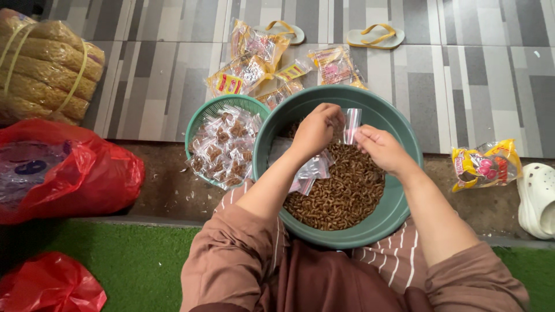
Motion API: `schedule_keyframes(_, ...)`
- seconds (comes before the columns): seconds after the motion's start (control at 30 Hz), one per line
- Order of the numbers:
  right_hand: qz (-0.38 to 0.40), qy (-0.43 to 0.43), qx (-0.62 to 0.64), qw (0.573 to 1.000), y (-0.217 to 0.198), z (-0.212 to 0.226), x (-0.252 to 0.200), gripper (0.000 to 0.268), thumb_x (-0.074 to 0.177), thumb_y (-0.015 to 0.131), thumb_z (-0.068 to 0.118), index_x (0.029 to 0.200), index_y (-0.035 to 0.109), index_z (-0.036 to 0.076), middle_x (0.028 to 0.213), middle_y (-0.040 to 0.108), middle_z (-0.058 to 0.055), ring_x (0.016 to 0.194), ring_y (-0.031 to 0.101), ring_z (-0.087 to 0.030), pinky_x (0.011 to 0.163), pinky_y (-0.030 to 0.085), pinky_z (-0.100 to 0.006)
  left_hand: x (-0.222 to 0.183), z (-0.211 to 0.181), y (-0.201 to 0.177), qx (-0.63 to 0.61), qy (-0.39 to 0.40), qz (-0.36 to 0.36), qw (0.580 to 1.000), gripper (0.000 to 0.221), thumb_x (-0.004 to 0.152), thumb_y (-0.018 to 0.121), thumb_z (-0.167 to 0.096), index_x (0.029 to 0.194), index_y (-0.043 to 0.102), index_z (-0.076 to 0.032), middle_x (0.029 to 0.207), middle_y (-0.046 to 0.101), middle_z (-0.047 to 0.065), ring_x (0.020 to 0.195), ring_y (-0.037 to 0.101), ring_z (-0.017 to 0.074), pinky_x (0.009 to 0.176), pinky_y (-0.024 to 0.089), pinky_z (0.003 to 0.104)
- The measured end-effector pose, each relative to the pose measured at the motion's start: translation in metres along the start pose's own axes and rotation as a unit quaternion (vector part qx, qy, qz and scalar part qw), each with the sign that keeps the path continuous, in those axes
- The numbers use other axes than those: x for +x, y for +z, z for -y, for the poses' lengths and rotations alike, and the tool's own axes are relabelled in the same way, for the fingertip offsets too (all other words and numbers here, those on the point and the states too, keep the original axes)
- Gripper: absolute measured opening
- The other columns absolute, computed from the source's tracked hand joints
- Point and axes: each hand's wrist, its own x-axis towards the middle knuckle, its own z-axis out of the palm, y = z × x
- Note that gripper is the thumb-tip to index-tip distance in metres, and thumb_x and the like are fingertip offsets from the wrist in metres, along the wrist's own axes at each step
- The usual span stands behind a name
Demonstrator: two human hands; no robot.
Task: The person scoops brown snack pellets from a large green basin into small clear plastic bags using a spoon, then seals each bag and places it into a green basket. The process is repeated continuously throughout the clip.
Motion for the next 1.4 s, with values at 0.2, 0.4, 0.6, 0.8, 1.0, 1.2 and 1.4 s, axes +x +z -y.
schedule_keyframes(0.2, -0.021, 0.007, 0.021, 1.0, 0.007, 0.014, -0.004, 0.015, 0.103, 0.061, 0.019, 0.097, 0.066, 0.005, 0.085, 0.067, 0.004, 0.078, 0.059, -0.005, 0.073, 0.05, -0.022, -0.004, -0.004, 0.007, 0.163, 0.093, -0.1, 0.977, 0.013, 0.078, 0.065, -0.006, 0.088, 0.07, -0.013, 0.12, 0.067, 0.014, 0.101, 0.064, 0.0359, 0.084, 0.051, 0.046)
schedule_keyframes(0.4, -0.07, 0.061, -0.122, 0.988, 0.015, 0.027, -0.01, 0.019, 0.102, 0.069, 0.022, 0.096, 0.067, 0.004, 0.071, 0.049, -0.001, 0.064, 0.039, -0.009, 0.058, 0.031, -0.028, -0.008, -0.004, 0.013, 0.238, -0.03, 0.02, 0.971, 0.019, 0.084, 0.071, -0.029, 0.093, 0.074, -0.013, 0.097, 0.07, 0.012, 0.093, 0.066, 0.033, 0.08, 0.05, 0.048)
schedule_keyframes(0.6, -0.046, 0.002, -0.164, 0.985, 0.018, 0.03, -0.009, 0.017, 0.094, 0.063, 0.015, 0.108, 0.069, 0.007, 0.075, 0.061, 0.002, 0.068, 0.049, -0.004, 0.061, 0.043, -0.026, -0.008, 0.009, 0.024, 0.024, -0.114, 0.14, 0.983, 0.036, 0.089, 0.068, -0.042, 0.09, 0.071, -0.006, 0.074, 0.072, 0.013, 0.068, 0.071, 0.0283, 0.064, 0.054, 0.041)
schedule_keyframes(0.8, -0.022, -0.014, -0.201, 0.979, 0.013, 0.026, -0.01, 0.018, 0.103, 0.058, 0.021, 0.097, 0.063, 0.004, 0.074, 0.061, -0.005, 0.068, 0.054, -0.012, 0.065, 0.046, -0.031, -0.009, 0.019, 0.028, -0.004, -0.11, 0.122, 0.986, 0.028, 0.09, 0.062, -0.033, 0.096, 0.07, -0.006, 0.076, 0.07, 0.013, 0.069, 0.07, 0.0293, 0.065, 0.053, 0.04)
schedule_keyframes(1.0, -0.095, -0.041, -0.264, 0.959, 0.019, 0.035, -0.008, 0.018, 0.1, 0.054, 0.021, 0.098, 0.062, 0.004, 0.082, 0.064, -0.015, 0.072, 0.064, -0.027, 0.068, 0.049, -0.038, -0.016, 0.003, 0.043, 0.052, -0.082, 0.019, 0.995, 0.022, 0.087, 0.064, -0.029, 0.089, 0.067, -0.007, 0.076, 0.067, 0.018, 0.074, 0.067, 0.0373, 0.065, 0.051, 0.046)
schedule_keyframes(1.2, -0.264, -0.117, -0.372, 0.882, 0.026, 0.05, -0.011, 0.016, 0.1, 0.061, 0.018, 0.091, 0.065, 0.006, 0.088, 0.068, -0.013, 0.08, 0.065, -0.032, 0.067, 0.048, -0.041, -0.018, -0.005, 0.05, 0.032, -0.125, 0.012, 0.992, 0.022, 0.086, 0.061, -0.03, 0.085, 0.066, -0.009, 0.07, 0.067, 0.016, 0.067, 0.068, 0.0367, 0.063, 0.051, 0.047)
schedule_keyframes(1.4, -0.266, -0.152, -0.214, 0.928, 0.026, 0.057, -0.016, 0.002, 0.098, 0.068, 0.003, 0.098, 0.068, 0.004, 0.091, 0.064, -0.008, 0.075, 0.064, -0.025, 0.068, 0.05, -0.037, -0.024, -0.01, 0.053, -0.005, -0.116, -0.037, 0.993, 0.022, 0.091, 0.062, -0.028, 0.086, 0.063, -0.006, 0.073, 0.066, 0.017, 0.068, 0.067, 0.0371, 0.062, 0.051, 0.047)
